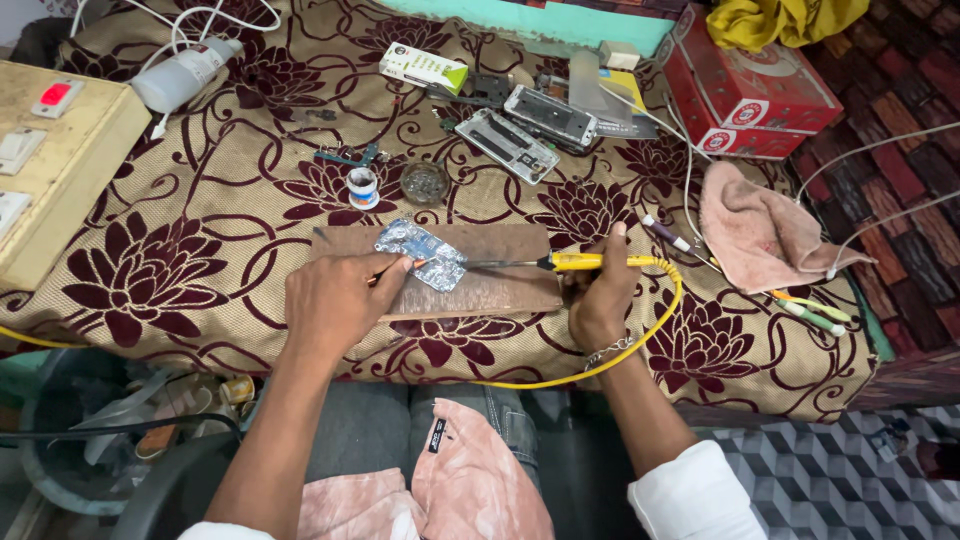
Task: The person uses a soldering iron and solder wire to apply solder to a small circuit board placed on a wooden block. The person holds the board steady with one hand while applying heat and solder with the other, working on specific points on the board.
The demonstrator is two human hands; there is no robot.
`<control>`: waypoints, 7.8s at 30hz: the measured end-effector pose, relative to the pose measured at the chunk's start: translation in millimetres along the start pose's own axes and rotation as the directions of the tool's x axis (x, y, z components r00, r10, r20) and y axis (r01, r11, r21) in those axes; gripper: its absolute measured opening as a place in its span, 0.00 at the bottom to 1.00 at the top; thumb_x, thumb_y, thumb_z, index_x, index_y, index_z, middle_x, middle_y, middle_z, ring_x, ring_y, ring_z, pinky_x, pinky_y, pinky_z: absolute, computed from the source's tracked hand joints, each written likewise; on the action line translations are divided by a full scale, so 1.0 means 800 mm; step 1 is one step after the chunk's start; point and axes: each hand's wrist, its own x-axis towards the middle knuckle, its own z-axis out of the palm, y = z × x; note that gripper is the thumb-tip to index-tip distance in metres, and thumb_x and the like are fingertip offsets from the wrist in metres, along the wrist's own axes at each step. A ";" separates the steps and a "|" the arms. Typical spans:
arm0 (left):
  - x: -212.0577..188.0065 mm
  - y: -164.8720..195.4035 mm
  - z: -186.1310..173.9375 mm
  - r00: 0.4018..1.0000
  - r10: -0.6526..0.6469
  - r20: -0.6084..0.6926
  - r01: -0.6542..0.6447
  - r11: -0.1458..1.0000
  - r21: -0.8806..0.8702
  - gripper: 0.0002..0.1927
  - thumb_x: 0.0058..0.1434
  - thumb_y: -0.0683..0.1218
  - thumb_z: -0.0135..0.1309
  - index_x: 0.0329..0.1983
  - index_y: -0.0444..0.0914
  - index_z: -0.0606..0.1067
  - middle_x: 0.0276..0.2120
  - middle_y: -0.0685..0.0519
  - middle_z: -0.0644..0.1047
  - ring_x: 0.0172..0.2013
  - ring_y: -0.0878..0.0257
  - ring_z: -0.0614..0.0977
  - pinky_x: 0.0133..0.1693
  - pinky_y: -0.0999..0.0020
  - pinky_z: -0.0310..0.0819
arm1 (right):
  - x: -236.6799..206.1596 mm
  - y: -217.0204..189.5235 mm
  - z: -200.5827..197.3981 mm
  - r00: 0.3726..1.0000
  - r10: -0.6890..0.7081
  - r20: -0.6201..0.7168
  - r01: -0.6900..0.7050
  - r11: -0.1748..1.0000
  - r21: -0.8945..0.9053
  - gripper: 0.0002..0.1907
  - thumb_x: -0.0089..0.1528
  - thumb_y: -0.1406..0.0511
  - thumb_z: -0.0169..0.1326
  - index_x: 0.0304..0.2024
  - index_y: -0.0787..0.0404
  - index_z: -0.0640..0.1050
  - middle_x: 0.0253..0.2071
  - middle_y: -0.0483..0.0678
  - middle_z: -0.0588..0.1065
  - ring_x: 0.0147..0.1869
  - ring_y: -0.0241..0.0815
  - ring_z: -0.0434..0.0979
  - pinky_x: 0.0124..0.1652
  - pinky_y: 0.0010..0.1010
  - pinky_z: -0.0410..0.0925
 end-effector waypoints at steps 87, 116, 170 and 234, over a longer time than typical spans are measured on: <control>0.001 -0.010 -0.001 0.996 -0.085 -0.015 0.081 0.980 -0.180 0.14 0.57 0.57 0.62 0.44 0.52 0.85 0.30 0.47 0.83 0.32 0.48 0.84 0.35 0.56 0.78 | 0.009 0.022 -0.024 0.962 -0.015 0.274 0.057 0.987 -0.149 0.34 0.61 0.36 0.48 0.34 0.60 0.71 0.23 0.41 0.67 0.23 0.30 0.63 0.21 0.25 0.56; 0.004 -0.011 -0.001 0.990 -0.125 0.066 0.133 0.983 -0.130 0.17 0.50 0.54 0.61 0.44 0.55 0.85 0.18 0.44 0.78 0.23 0.49 0.81 0.34 0.56 0.76 | 0.019 0.035 -0.033 0.902 -0.020 0.431 0.143 0.957 -0.254 0.26 0.66 0.43 0.50 0.32 0.58 0.74 0.26 0.42 0.73 0.29 0.31 0.71 0.29 0.23 0.64; 0.002 -0.007 -0.003 0.986 -0.150 0.070 0.158 0.978 -0.135 0.17 0.50 0.55 0.62 0.45 0.56 0.85 0.16 0.46 0.76 0.20 0.51 0.79 0.31 0.58 0.75 | 0.016 0.033 -0.030 0.911 -0.034 0.411 0.162 0.946 -0.279 0.28 0.64 0.41 0.49 0.34 0.59 0.75 0.26 0.41 0.73 0.29 0.30 0.70 0.30 0.22 0.64; 0.000 -0.009 0.007 0.992 -0.126 0.002 0.125 0.984 -0.125 0.17 0.51 0.56 0.62 0.45 0.54 0.85 0.24 0.44 0.81 0.26 0.47 0.83 0.34 0.55 0.78 | 0.006 0.024 -0.024 0.936 -0.073 0.344 0.201 0.914 -0.352 0.32 0.62 0.36 0.46 0.29 0.57 0.69 0.23 0.40 0.68 0.26 0.30 0.66 0.26 0.24 0.61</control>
